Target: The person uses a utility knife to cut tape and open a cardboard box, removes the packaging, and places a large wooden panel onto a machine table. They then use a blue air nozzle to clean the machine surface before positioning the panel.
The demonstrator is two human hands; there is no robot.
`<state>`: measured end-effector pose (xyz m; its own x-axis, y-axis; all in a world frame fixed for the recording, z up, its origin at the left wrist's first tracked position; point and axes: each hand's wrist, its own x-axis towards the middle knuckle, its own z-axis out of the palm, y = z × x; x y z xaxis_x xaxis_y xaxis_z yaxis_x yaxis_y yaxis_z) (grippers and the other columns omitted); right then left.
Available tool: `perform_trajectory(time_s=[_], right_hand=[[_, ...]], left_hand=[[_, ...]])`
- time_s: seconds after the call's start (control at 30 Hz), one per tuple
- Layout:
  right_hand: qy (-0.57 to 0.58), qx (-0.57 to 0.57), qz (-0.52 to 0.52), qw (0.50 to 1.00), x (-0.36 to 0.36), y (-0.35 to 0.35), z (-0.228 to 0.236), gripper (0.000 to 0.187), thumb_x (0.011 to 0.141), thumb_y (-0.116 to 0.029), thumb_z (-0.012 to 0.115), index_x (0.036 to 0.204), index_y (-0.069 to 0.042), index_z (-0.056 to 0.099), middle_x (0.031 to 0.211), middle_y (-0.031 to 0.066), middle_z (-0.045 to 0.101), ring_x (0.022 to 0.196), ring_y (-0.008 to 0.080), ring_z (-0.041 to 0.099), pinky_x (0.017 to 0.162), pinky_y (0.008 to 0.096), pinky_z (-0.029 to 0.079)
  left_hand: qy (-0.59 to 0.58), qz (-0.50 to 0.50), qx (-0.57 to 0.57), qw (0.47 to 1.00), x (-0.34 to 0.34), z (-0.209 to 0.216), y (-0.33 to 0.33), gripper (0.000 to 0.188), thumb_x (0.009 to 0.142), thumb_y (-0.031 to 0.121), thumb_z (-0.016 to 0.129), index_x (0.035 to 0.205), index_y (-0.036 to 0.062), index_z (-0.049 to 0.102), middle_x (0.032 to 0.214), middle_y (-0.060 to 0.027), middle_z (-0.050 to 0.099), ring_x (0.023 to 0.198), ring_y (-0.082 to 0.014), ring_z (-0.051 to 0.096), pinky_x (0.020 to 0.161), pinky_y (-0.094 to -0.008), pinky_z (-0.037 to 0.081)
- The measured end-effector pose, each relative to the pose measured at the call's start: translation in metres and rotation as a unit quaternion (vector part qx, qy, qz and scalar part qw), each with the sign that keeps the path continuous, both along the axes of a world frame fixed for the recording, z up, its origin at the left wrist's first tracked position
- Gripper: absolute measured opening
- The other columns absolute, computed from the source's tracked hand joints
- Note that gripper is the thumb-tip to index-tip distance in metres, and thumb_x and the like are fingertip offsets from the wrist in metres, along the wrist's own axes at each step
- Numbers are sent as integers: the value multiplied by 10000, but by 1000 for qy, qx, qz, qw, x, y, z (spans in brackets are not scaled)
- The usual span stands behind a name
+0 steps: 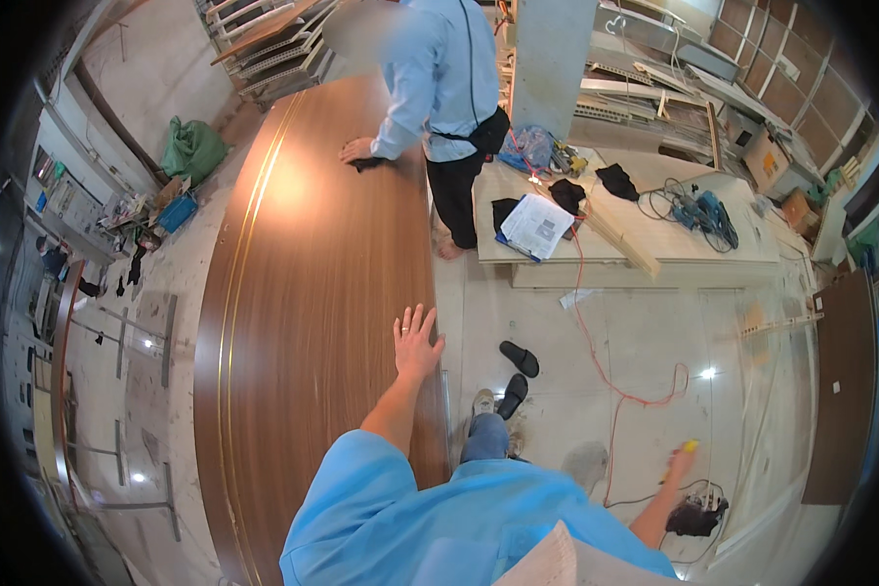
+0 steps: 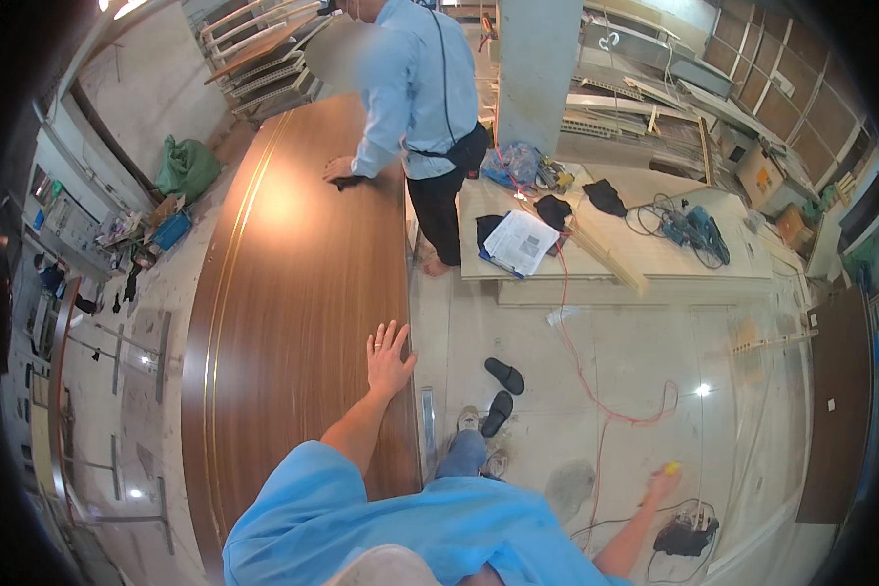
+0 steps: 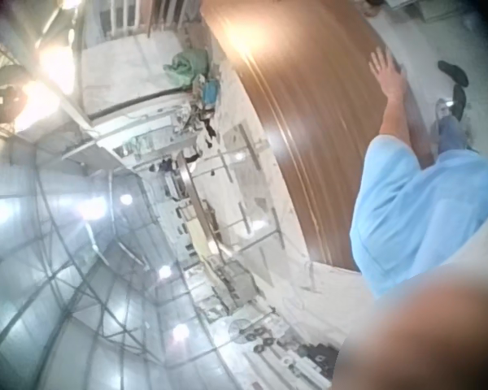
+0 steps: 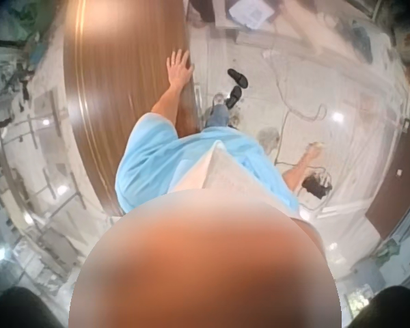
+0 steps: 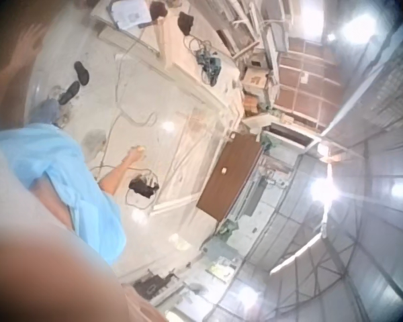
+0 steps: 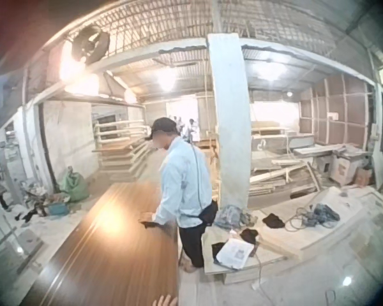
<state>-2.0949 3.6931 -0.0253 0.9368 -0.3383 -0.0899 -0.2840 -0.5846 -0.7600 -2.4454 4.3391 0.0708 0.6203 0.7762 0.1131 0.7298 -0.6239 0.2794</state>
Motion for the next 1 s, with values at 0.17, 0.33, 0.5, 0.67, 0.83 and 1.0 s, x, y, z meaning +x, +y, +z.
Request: perform_trajectory(time_s=[0.17,0.33,0.5,0.67,0.83,1.0], right_hand=[[286,51,109,951,-162,30,-143,205,883,-223,582,958,-34,608,708,102,612,520,202,590,396,354,455],[350,45,66,933,-189,28,-109,188,847,-165,581,969,-22,574,674,117,589,500,190,560,410,337,438],[293,182,2,939,-158,82,-65,172,856,-147,574,977,-33,532,643,106,578,443,173,509,399,316,420],[359,144,192,902,-161,157,-54,192,854,-162,591,1003,-51,542,664,116,597,461,165,511,412,314,423],[390,112,251,879,-164,173,-49,197,843,-160,604,990,-41,548,674,129,612,465,167,516,417,322,428],[365,94,148,914,-163,150,-56,227,840,-154,601,1016,-18,556,677,140,610,467,180,524,414,331,429]], left_hand=[[-17,-7,11,1000,-3,0,1,610,895,388,570,1448,192,405,1545,-87,309,1446,-288,225,1192,-467,133],[-2,-9,22,1000,-4,1,1,607,898,372,575,1452,191,405,1548,-92,303,1443,-291,230,1189,-468,139],[9,-14,23,1000,-3,-5,2,589,911,371,565,1457,224,404,1549,-93,302,1443,-295,230,1188,-467,140],[19,-36,32,999,-2,-6,5,508,923,378,550,1411,263,468,1548,-112,298,1443,-302,230,1185,-465,144],[17,-25,22,999,-1,-4,5,478,916,381,559,1377,271,502,1546,-117,299,1442,-301,230,1185,-462,147],[18,-26,12,999,0,-3,4,468,904,383,574,1353,265,517,1546,-109,300,1442,-298,229,1186,-459,149]])
